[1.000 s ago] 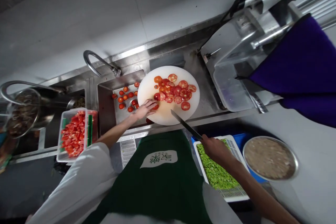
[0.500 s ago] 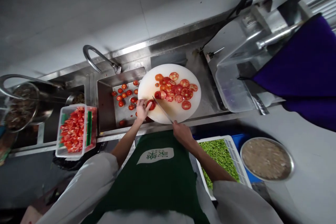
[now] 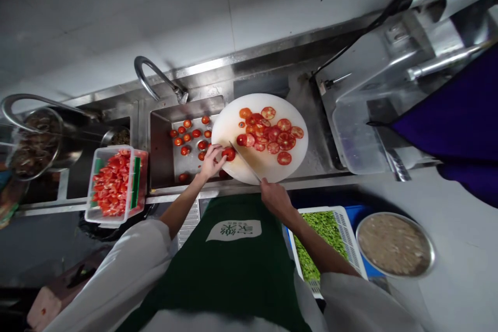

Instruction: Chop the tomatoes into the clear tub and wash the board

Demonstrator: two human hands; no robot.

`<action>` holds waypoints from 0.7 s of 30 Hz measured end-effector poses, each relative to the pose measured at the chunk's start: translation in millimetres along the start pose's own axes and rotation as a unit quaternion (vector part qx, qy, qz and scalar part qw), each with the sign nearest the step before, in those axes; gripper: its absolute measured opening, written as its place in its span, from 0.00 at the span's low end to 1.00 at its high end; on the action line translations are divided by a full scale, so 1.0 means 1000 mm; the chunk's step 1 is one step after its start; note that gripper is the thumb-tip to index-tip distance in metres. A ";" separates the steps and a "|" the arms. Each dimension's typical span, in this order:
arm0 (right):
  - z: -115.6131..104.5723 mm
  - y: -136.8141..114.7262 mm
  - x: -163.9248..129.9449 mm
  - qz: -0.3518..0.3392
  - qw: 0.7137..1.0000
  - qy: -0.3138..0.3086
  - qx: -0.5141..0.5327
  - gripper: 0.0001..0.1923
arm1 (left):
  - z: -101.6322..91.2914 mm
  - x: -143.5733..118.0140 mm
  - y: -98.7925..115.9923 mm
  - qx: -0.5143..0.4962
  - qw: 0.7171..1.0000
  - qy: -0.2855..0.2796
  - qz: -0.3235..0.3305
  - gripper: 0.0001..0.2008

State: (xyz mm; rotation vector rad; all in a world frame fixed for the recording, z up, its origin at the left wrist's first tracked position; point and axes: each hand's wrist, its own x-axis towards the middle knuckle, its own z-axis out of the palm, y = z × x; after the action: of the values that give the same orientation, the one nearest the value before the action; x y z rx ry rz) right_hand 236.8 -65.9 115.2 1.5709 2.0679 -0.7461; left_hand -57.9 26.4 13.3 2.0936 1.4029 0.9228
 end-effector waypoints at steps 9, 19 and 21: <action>-0.028 -0.040 -0.024 0.000 1.000 -0.016 0.010 0.18 | 0.009 -0.002 -0.001 0.008 0.997 -0.019 0.076 0.09; -0.041 -0.039 0.002 -0.023 0.999 -0.040 0.026 0.16 | 0.012 -0.009 0.000 0.009 1.000 -0.014 0.023 0.10; -0.023 -0.010 -0.033 0.002 0.996 -0.086 0.012 0.15 | 0.006 -0.007 0.001 0.004 1.000 -0.021 0.013 0.10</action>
State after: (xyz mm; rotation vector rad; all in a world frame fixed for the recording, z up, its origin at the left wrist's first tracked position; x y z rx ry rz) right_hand 235.4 -77.7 155.1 1.4681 1.9384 -0.8756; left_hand -54.4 19.9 7.9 2.1279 1.3638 0.8801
